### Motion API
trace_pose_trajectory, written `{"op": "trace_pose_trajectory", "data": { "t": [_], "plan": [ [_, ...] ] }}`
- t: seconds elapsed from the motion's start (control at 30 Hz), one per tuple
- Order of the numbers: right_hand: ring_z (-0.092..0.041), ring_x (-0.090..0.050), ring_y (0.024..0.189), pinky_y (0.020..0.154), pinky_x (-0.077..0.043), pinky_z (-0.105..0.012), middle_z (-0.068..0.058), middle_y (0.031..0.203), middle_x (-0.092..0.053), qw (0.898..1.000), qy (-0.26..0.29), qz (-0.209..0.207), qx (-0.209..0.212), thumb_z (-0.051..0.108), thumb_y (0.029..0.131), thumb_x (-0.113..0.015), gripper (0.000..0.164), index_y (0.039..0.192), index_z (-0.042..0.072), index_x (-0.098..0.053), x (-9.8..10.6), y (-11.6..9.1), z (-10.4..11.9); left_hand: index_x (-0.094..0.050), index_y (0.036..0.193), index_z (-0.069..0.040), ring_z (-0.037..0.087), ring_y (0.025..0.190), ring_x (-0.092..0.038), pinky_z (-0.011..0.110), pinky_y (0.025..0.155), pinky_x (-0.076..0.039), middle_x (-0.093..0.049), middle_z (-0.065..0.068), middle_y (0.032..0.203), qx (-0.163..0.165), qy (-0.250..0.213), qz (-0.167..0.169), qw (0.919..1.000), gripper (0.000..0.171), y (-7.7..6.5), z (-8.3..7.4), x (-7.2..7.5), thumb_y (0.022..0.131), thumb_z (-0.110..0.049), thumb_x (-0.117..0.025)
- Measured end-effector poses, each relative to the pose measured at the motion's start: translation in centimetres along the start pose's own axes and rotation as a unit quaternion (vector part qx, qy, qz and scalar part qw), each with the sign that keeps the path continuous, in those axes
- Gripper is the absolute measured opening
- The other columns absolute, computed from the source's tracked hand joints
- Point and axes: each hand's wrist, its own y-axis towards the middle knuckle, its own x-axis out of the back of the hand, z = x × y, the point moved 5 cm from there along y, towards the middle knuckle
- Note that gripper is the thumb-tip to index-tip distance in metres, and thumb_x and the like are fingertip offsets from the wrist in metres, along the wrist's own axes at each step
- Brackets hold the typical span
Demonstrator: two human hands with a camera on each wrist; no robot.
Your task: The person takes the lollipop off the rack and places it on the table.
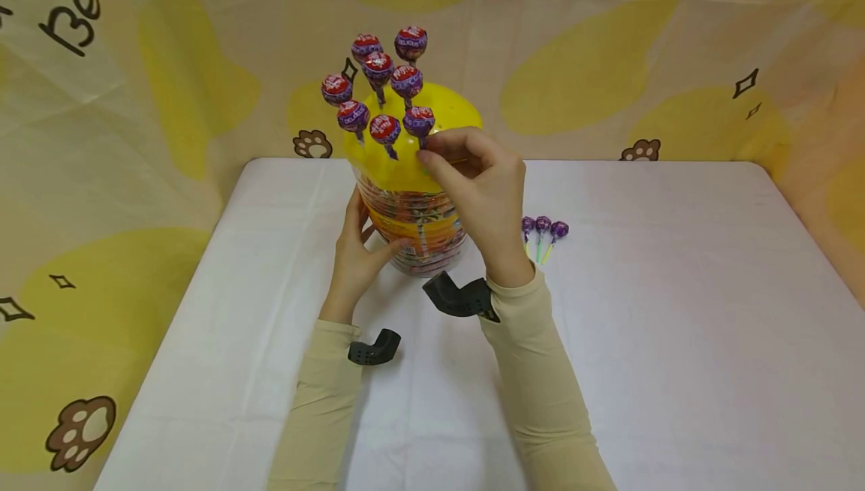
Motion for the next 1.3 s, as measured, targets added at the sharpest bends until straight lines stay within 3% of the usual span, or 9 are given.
{"op": "trace_pose_trajectory", "data": {
  "t": [0.37, 0.67, 1.0, 1.3],
  "plan": [
    [-0.023, -0.067, 0.084, 0.08, -0.056, -0.029, -0.002, 0.09, -0.071, 1.0, 0.013, -0.003, 0.02, -0.002, 0.083, -0.069, 0.015, 0.094, -0.012, -0.068, 0.1, 0.3, 0.4, -0.009, 0.153, -0.02, 0.02, 0.14, -0.023, 0.041, 0.111, -0.03, -0.02, 0.002, 0.155, 0.013, 0.004, -0.001, 0.9999, 0.099, -0.1, -0.1, -0.1, 0.08, -0.027, -0.076],
    [-0.026, -0.066, 0.085, 0.079, -0.056, -0.029, -0.005, 0.091, -0.07, 0.999, 0.034, -0.004, 0.019, -0.001, 0.085, -0.067, 0.015, 0.096, -0.012, -0.067, 0.4, 0.4, 0.8, -0.01, 0.153, -0.017, 0.022, 0.14, -0.024, 0.041, 0.11, -0.031, -0.02, 0.004, 0.155, -0.007, 0.003, -0.001, 1.0, 0.099, -0.1, -0.1, 0.0, 0.08, -0.026, -0.077],
    [-0.026, -0.063, 0.077, 0.076, -0.056, -0.029, -0.012, 0.089, -0.068, 0.997, 0.073, -0.013, 0.001, -0.002, 0.084, -0.068, 0.008, 0.089, 0.002, -0.073, 1.4, 0.2, 0.3, -0.01, 0.153, -0.016, 0.023, 0.14, -0.024, 0.041, 0.11, -0.031, -0.02, 0.005, 0.155, -0.017, 0.002, -0.002, 0.9998, 0.101, 0.0, -0.1, 0.0, 0.079, -0.023, -0.078],
    [-0.025, -0.063, 0.077, 0.073, -0.056, -0.028, -0.012, 0.089, -0.069, 0.994, 0.097, -0.029, -0.028, -0.001, 0.084, -0.068, 0.007, 0.089, 0.001, -0.074, 3.0, -0.1, -0.6, -0.01, 0.153, -0.017, 0.022, 0.14, -0.024, 0.041, 0.111, -0.031, -0.019, 0.004, 0.156, -0.011, 0.002, -0.002, 0.9999, 0.101, 0.1, 0.0, 0.0, 0.079, -0.025, -0.078]
  ]
}}
